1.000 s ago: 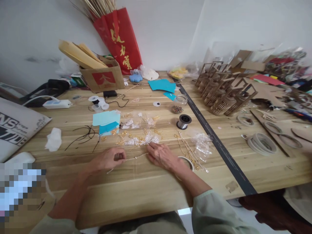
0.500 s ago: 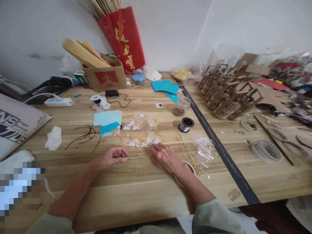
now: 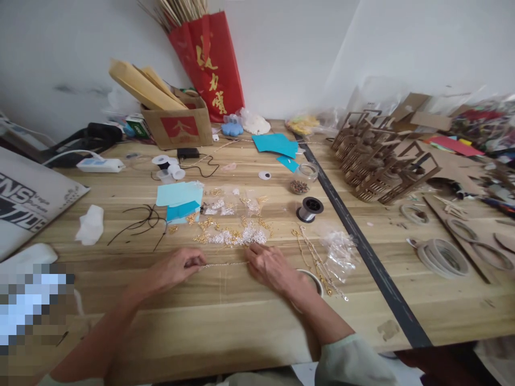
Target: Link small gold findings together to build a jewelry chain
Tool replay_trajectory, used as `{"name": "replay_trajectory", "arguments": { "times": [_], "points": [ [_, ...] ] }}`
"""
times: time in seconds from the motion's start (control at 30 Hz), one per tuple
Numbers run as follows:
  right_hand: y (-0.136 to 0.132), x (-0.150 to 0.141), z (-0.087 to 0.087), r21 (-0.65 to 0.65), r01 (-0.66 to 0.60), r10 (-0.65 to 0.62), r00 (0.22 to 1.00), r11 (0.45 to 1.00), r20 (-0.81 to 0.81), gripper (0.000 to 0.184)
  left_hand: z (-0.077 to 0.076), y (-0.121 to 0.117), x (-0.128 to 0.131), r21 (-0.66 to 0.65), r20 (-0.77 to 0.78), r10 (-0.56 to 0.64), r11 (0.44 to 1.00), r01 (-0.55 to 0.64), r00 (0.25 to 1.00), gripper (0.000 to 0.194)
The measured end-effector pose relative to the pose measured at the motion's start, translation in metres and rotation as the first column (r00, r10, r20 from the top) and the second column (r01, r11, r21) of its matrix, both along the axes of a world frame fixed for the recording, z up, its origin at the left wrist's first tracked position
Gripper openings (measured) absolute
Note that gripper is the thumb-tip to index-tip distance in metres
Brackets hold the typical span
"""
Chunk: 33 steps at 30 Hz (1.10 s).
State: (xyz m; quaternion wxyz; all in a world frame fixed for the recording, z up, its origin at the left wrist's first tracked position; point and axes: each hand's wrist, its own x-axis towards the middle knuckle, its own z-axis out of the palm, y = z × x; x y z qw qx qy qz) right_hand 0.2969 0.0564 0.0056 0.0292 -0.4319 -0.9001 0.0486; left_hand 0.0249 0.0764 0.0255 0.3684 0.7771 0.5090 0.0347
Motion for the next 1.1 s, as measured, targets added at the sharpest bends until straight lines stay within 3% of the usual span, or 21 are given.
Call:
{"name": "replay_trajectory", "arguments": {
  "times": [0.33,0.5,0.7,1.1],
  "points": [
    [0.003,-0.004,-0.001,-0.104,-0.004,-0.020,0.975,0.995,-0.223,0.014,-0.011,-0.017,-0.028,0.018,0.014,0.179,0.984,-0.179,0.984,0.018],
    [0.008,-0.005,-0.007,-0.168,0.007,-0.067,0.932,0.986,-0.357,0.013,-0.015,-0.024,-0.036,0.083,0.027,0.161,0.983,-0.163,0.987,0.016],
    [0.009,-0.006,-0.006,-0.198,0.042,-0.122,0.904,0.979,-0.411,0.014,-0.021,-0.029,-0.045,0.179,0.064,0.159,0.969,-0.168,0.985,0.015],
    [0.011,-0.003,-0.021,-0.223,0.089,-0.187,0.862,0.971,-0.471,0.006,-0.027,-0.045,-0.059,0.221,0.077,0.270,0.934,-0.280,0.960,0.018]
  ]
}}
